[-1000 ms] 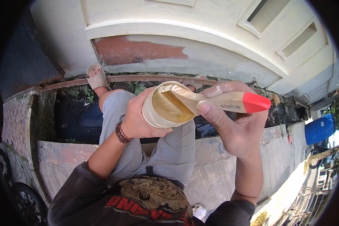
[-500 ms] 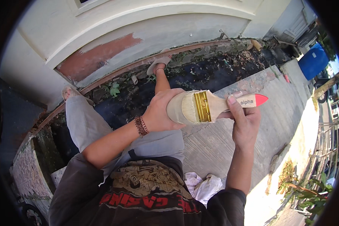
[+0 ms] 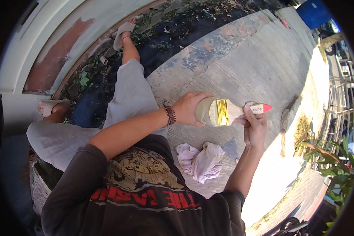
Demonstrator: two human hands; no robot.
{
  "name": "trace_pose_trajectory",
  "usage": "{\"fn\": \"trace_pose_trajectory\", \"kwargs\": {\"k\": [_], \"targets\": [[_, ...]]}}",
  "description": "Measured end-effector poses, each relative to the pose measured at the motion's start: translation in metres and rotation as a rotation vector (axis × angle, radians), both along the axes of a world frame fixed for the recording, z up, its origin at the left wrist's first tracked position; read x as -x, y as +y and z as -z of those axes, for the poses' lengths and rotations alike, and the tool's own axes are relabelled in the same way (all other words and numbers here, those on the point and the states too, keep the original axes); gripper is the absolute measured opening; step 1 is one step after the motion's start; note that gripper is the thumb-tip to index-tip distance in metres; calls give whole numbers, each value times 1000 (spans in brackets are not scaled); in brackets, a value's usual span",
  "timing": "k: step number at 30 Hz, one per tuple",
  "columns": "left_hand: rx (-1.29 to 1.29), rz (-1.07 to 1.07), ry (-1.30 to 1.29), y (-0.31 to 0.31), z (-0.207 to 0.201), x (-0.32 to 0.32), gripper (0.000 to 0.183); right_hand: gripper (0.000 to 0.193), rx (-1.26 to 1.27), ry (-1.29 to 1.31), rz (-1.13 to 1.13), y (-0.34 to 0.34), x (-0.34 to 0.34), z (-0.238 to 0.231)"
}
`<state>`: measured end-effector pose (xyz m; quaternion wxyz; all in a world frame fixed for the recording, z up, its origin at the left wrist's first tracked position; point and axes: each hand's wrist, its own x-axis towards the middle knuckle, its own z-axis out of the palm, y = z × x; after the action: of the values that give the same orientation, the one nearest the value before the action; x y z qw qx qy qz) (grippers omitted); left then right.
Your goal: Painting the exterior wall of a building near the ground level using a brush and paint from a container.
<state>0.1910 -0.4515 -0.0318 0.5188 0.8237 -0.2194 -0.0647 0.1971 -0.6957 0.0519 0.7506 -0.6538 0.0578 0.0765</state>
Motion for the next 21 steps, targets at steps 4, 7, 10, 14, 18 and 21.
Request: {"fn": "trace_pose_trajectory", "kwargs": {"k": [4,7,10,14,18,21], "targets": [[25,47,46,-25,34,0,87,21,249,-6,127,-5,18,12],[12,61,74,-50,51,-1,86,23,295,17,190,-13,36,30],[61,40,33,-71,68,-3,89,21,357,-9,303,-13,46,35],[110,25,-12,-111,78,0,93,22,420,-43,418,-29,56,34],[140,-8,100,-123,90,6,96,23,449,-129,430,-23,57,38],[147,21,195,-120,90,8,101,24,493,-133,356,-21,61,44]]}}
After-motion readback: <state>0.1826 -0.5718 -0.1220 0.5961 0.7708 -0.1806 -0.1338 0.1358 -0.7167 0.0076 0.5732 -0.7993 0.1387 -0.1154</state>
